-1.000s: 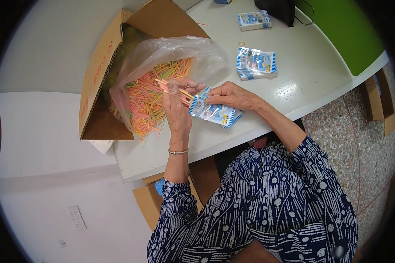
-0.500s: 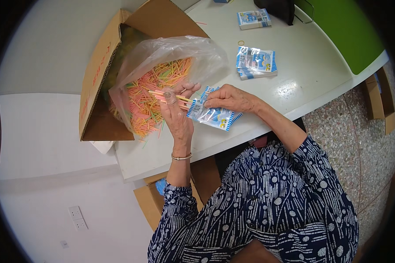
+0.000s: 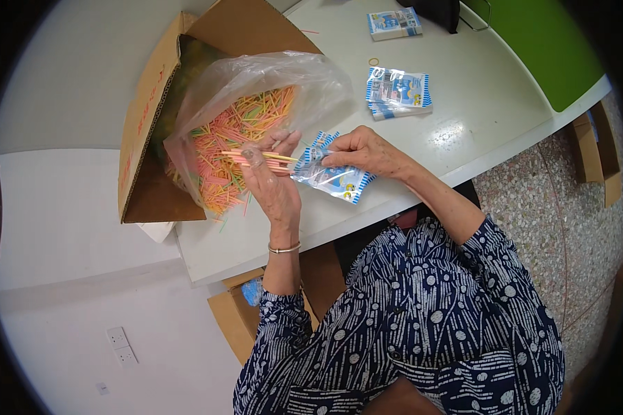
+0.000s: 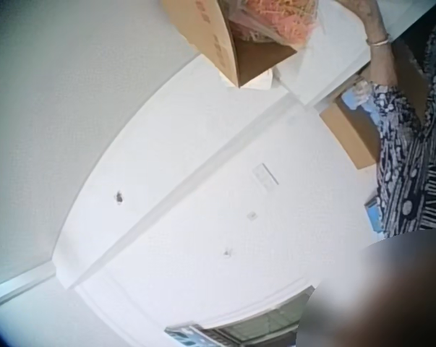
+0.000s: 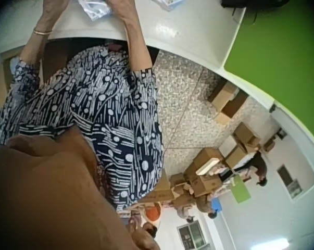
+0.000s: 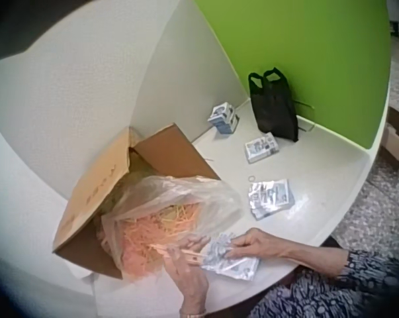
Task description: The recorder is placing several small colorful sticks into plastic packets and stacking them on the table.
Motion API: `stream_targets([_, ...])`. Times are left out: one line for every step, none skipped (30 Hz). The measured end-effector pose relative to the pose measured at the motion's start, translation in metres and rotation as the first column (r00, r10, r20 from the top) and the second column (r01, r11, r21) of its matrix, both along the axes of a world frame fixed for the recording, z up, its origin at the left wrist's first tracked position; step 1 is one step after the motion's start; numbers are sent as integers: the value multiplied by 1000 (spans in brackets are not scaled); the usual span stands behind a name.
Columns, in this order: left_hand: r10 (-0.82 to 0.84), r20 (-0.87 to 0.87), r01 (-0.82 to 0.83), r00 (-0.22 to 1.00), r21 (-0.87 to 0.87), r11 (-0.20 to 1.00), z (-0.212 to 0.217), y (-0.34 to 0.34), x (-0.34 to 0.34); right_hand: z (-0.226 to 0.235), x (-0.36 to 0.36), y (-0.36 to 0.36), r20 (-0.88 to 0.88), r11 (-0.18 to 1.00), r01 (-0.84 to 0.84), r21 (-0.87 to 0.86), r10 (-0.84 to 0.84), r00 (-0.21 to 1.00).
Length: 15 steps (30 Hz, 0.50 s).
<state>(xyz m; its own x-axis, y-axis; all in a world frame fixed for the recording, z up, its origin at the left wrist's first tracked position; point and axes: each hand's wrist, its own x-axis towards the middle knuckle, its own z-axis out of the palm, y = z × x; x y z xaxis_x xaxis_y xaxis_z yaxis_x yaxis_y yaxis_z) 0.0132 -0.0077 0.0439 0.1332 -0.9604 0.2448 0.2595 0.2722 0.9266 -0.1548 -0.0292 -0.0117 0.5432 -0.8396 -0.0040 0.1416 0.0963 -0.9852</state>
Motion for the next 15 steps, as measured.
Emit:
stream_targets([15, -13, -15, 1000, -3, 1000, 2, -1, 2, -1, 1, 0, 13, 1000, -16, 7, 16, 1000])
stream_targets([30, -26, -30, 999, -6, 1000, 3, -2, 2, -3, 1, -2, 13, 1000, -19, 8, 18, 1000])
stream_targets([32, -26, -32, 999, -6, 999, 3, -3, 2, -7, 1, -3, 9, 999, -30, -13, 30, 1000])
stream_targets([30, -27, -30, 999, -7, 1000, 3, -3, 3, -9, 1, -4, 4, 999, -43, -34, 43, 999])
stream_targets([26, -27, -27, 999, -8, 1000, 3, -3, 3, -9, 1, -4, 3, 998, -45, -33, 45, 999])
stream_targets([28, -28, -28, 999, -7, 1000, 2, -3, 3, -9, 0, -4, -1, 998, -63, -29, 63, 998])
stream_targets([8, -22, -8, 1000, -12, 1000, 2, -2, 3, -8, 1, -4, -5, 996, -81, -25, 81, 997])
stream_targets([-13, -17, 13, 1000, -17, 1000, 1, -2, 3, -5, 1, -3, -5, 996, -83, -23, 83, 997])
stream_targets([-12, -18, 12, 1000, -16, 1000, 2, -2, 4, -1, 1, -2, 0, 995, -101, -21, 101, 995])
stream_targets([2, -18, -2, 1000, -4, 1000, 3, -4, 4, 2, 1, -1, 5, 993, -117, -19, 117, 993])
stream_targets([15, -19, -15, 1000, 8, 1000, 4, -6, 4, 2, 1, -1, 5, 993, -117, -19, 117, 993])
stream_targets([15, -19, -15, 1000, 8, 1000, 4, -6, 3, 0, 0, -1, 4, 993, -119, -26, 119, 993])
stream_targets([18, -13, -18, 1000, 5, 1000, 5, -6, 2, -1, 0, -2, 5, 992, -118, -33, 119, 993])
stream_targets([22, -6, -22, 1000, 1, 1000, 5, -6, 1, -3, 0, -2, 5, 993, -116, -32, 116, 993])
stream_targets([19, -6, -19, 1000, 2, 1000, 4, -5, -1, -4, -1, -3, 6, 993, -110, -28, 111, 994])
